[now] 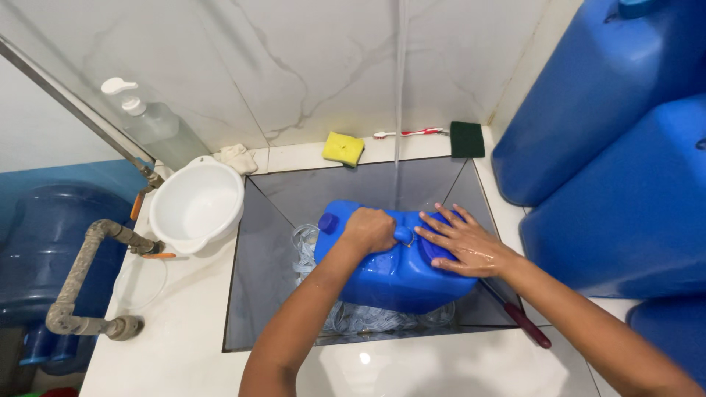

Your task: The person cleans two large plastic jerrycans, one blue and one green, in a tiled utility area. They use scissors to cut off the plastic seals from the lids, then scrub the lids and containers with a sponge and rinse them under running water. The person also uses a toothbrush to clean the rim of the blue container before placing the cleaned blue jerrycan back among other stored containers.

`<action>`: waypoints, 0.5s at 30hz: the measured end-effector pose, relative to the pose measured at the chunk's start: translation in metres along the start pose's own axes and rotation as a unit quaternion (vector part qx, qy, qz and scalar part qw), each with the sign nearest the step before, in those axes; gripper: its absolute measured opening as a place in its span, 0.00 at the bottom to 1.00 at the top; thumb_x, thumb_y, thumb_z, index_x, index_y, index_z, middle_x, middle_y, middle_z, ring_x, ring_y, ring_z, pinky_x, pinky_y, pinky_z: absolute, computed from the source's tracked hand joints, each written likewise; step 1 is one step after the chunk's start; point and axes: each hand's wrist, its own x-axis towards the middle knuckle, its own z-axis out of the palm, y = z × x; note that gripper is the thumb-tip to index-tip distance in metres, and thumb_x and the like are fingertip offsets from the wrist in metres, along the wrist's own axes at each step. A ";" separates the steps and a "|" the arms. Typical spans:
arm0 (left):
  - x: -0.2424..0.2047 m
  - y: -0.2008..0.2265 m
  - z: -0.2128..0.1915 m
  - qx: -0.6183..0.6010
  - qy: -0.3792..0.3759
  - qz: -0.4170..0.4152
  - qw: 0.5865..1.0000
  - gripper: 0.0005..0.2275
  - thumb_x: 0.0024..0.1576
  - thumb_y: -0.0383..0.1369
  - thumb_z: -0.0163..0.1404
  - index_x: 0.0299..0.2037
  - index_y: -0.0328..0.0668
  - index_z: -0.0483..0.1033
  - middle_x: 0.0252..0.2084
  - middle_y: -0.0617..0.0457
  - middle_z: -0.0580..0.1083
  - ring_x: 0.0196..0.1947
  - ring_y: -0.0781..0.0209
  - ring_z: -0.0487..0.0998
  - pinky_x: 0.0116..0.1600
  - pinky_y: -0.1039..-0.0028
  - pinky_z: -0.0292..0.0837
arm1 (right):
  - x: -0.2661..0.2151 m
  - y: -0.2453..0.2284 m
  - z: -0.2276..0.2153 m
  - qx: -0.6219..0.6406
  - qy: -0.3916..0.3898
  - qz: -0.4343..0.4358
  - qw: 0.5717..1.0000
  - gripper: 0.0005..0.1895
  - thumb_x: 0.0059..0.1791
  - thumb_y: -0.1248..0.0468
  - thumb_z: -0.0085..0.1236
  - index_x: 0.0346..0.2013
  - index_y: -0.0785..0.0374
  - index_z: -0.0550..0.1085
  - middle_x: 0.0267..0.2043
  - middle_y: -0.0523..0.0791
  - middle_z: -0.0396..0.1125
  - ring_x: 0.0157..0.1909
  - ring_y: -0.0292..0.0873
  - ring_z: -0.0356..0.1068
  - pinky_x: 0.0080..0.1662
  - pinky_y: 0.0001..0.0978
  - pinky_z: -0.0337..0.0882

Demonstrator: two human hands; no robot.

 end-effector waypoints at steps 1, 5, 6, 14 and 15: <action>-0.004 -0.001 0.002 -0.002 -0.001 -0.006 1.000 0.11 0.50 0.41 0.54 0.31 0.45 0.84 0.33 0.39 0.80 0.35 0.40 0.83 0.43 0.54 0.78 | 0.010 -0.011 -0.005 -0.006 -0.012 0.076 0.997 0.37 0.51 0.39 0.45 0.70 0.53 0.61 0.73 0.52 0.53 0.72 0.63 0.49 0.67 0.65 0.46; -0.018 0.017 0.025 -0.032 0.038 -0.064 0.997 0.09 0.48 0.35 0.54 0.31 0.41 0.84 0.33 0.38 0.80 0.35 0.41 0.83 0.42 0.55 0.79 | 0.046 -0.051 -0.003 -0.052 -0.021 0.397 0.916 0.37 0.52 0.37 0.39 0.71 0.51 0.60 0.74 0.50 0.54 0.73 0.60 0.51 0.66 0.63 0.49; -0.021 0.027 0.031 -0.047 0.050 -0.079 0.995 0.08 0.47 0.34 0.54 0.30 0.40 0.84 0.33 0.38 0.80 0.35 0.41 0.83 0.42 0.55 0.79 | 0.051 -0.056 -0.005 -0.073 -0.013 0.478 0.875 0.38 0.53 0.37 0.38 0.72 0.51 0.59 0.75 0.50 0.54 0.73 0.60 0.51 0.66 0.64 0.50; -0.033 0.012 0.021 -0.024 0.073 -0.031 0.997 0.08 0.47 0.36 0.56 0.30 0.42 0.83 0.32 0.39 0.80 0.33 0.40 0.83 0.40 0.54 0.79 | 0.027 -0.006 -0.055 -0.095 -0.162 0.077 0.979 0.49 0.43 0.24 0.44 0.73 0.40 0.54 0.72 0.54 0.55 0.68 0.65 0.56 0.61 0.67 0.62; -0.037 0.006 0.021 -0.021 0.068 -0.032 0.997 0.07 0.48 0.36 0.56 0.30 0.42 0.83 0.31 0.39 0.80 0.33 0.41 0.83 0.40 0.54 0.79 | 0.024 -0.008 -0.052 -0.148 -0.034 -0.106 0.983 0.45 0.41 0.25 0.45 0.69 0.33 0.60 0.73 0.51 0.53 0.68 0.66 0.53 0.59 0.74 0.61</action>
